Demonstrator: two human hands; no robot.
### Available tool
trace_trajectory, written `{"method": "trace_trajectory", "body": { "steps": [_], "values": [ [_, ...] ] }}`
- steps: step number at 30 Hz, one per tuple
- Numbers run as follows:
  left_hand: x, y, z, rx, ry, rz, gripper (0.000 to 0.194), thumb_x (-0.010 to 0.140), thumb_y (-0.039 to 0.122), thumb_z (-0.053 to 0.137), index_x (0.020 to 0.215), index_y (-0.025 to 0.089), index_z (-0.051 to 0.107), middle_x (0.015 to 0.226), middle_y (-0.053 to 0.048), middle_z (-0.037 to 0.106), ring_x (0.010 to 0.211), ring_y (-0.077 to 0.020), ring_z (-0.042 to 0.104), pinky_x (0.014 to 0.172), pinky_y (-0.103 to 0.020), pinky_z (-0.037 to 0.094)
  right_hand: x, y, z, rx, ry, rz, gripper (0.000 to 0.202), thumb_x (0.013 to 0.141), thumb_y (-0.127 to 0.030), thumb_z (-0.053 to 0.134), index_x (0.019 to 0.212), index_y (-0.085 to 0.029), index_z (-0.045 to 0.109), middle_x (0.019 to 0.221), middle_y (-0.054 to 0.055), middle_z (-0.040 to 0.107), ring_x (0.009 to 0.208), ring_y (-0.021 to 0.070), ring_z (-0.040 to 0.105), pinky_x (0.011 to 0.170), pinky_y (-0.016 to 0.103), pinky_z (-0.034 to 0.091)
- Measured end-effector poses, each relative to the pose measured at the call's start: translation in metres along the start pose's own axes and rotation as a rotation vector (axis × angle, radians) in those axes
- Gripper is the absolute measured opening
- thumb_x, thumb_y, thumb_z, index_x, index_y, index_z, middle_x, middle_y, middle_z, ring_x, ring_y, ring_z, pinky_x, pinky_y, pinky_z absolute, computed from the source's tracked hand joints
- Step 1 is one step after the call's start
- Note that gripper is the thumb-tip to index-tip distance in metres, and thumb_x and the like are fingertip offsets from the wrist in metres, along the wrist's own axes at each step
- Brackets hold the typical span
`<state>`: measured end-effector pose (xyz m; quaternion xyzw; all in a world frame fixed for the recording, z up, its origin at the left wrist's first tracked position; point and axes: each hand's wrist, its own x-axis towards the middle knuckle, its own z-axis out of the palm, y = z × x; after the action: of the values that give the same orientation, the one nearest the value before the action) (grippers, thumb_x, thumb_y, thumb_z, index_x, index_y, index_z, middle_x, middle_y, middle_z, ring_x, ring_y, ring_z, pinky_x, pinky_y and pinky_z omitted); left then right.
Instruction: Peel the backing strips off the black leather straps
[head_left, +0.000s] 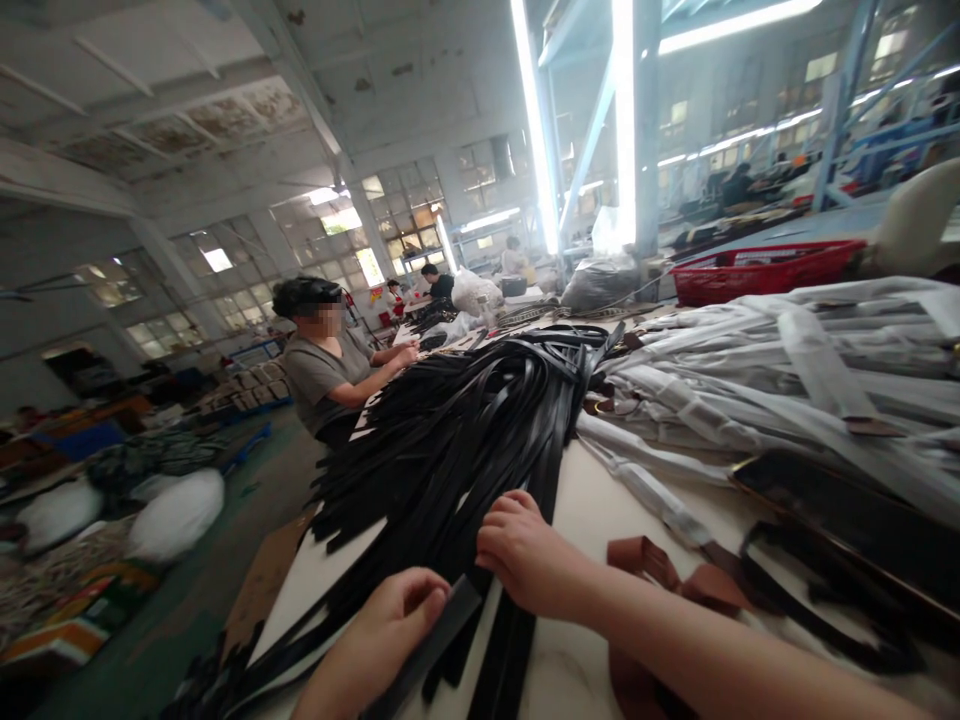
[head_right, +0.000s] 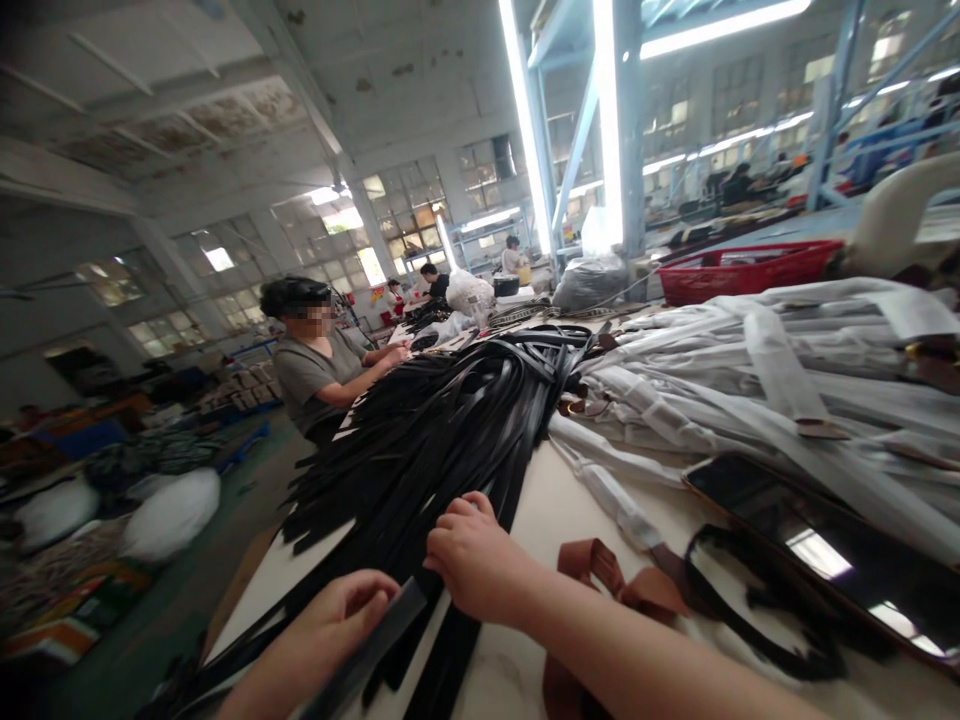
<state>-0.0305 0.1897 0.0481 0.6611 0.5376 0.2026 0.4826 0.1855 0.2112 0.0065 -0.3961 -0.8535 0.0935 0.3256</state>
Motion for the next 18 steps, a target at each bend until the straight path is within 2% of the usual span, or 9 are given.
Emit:
{"method": "trace_trajectory", "body": {
  "steps": [3, 7, 10, 14, 16, 18],
  "values": [
    [-0.007, 0.005, 0.002, 0.003, -0.129, -0.091, 0.046, 0.074, 0.061, 0.063, 0.071, 0.014, 0.062, 0.06, -0.001, 0.061, 0.058, -0.0142, 0.058, 0.057, -0.023, 0.041, 0.0, -0.002, -0.003, 0.017, 0.006, -0.031, 0.014, 0.087, -0.021, 0.053, 0.074, -0.019, 0.056, 0.078, 0.001, 0.063, 0.087, 0.0178, 0.051, 0.091, 0.037, 0.027],
    [-0.011, 0.005, 0.013, -0.118, -0.247, -0.183, 0.046, 0.067, 0.061, 0.068, 0.068, 0.017, 0.057, 0.051, 0.0, 0.059, 0.044, -0.0136, 0.056, 0.047, -0.023, 0.039, 0.001, -0.005, -0.008, 0.05, -0.003, -0.102, 0.014, 0.086, -0.02, 0.055, 0.072, -0.018, 0.056, 0.075, 0.001, 0.062, 0.086, 0.0177, 0.052, 0.089, 0.037, 0.028],
    [-0.022, 0.017, 0.024, -0.162, -0.226, -0.193, 0.047, 0.068, 0.064, 0.065, 0.072, 0.018, 0.055, 0.049, 0.002, 0.057, 0.041, -0.0121, 0.055, 0.044, -0.021, 0.037, 0.0, -0.011, -0.012, 0.109, 0.009, -0.172, 0.016, 0.086, -0.02, 0.055, 0.07, -0.018, 0.055, 0.072, 0.001, 0.061, 0.083, 0.017, 0.052, 0.086, 0.035, 0.029],
    [-0.055, 0.045, 0.035, -0.269, -0.136, -0.325, 0.053, 0.062, 0.071, 0.067, 0.069, 0.021, 0.051, 0.043, 0.009, 0.043, 0.032, -0.0049, 0.036, 0.035, -0.018, 0.023, -0.005, -0.027, -0.017, 0.261, 0.021, -0.275, 0.018, 0.088, -0.018, 0.054, 0.071, -0.019, 0.056, 0.071, 0.0, 0.062, 0.077, 0.0147, 0.054, 0.08, 0.031, 0.032],
    [-0.077, 0.049, 0.032, -0.254, -0.119, -0.432, 0.058, 0.054, 0.076, 0.068, 0.067, 0.022, 0.051, 0.041, 0.01, 0.039, 0.031, -0.0036, 0.027, 0.033, -0.019, 0.015, -0.009, -0.036, -0.019, 0.339, 0.0, -0.346, 0.017, 0.091, -0.022, 0.053, 0.075, -0.019, 0.059, 0.072, -0.001, 0.065, 0.076, 0.0136, 0.056, 0.08, 0.029, 0.033],
    [-0.1, 0.042, 0.02, -0.173, -0.068, -0.504, 0.06, 0.048, 0.079, 0.069, 0.066, 0.023, 0.055, 0.041, 0.01, 0.037, 0.032, -0.0041, 0.022, 0.034, -0.02, 0.011, -0.011, -0.042, -0.02, 0.369, -0.029, -0.401, 0.016, 0.093, -0.028, 0.054, 0.082, -0.02, 0.062, 0.076, -0.001, 0.068, 0.079, 0.0133, 0.059, 0.084, 0.028, 0.033]
  ]
}}
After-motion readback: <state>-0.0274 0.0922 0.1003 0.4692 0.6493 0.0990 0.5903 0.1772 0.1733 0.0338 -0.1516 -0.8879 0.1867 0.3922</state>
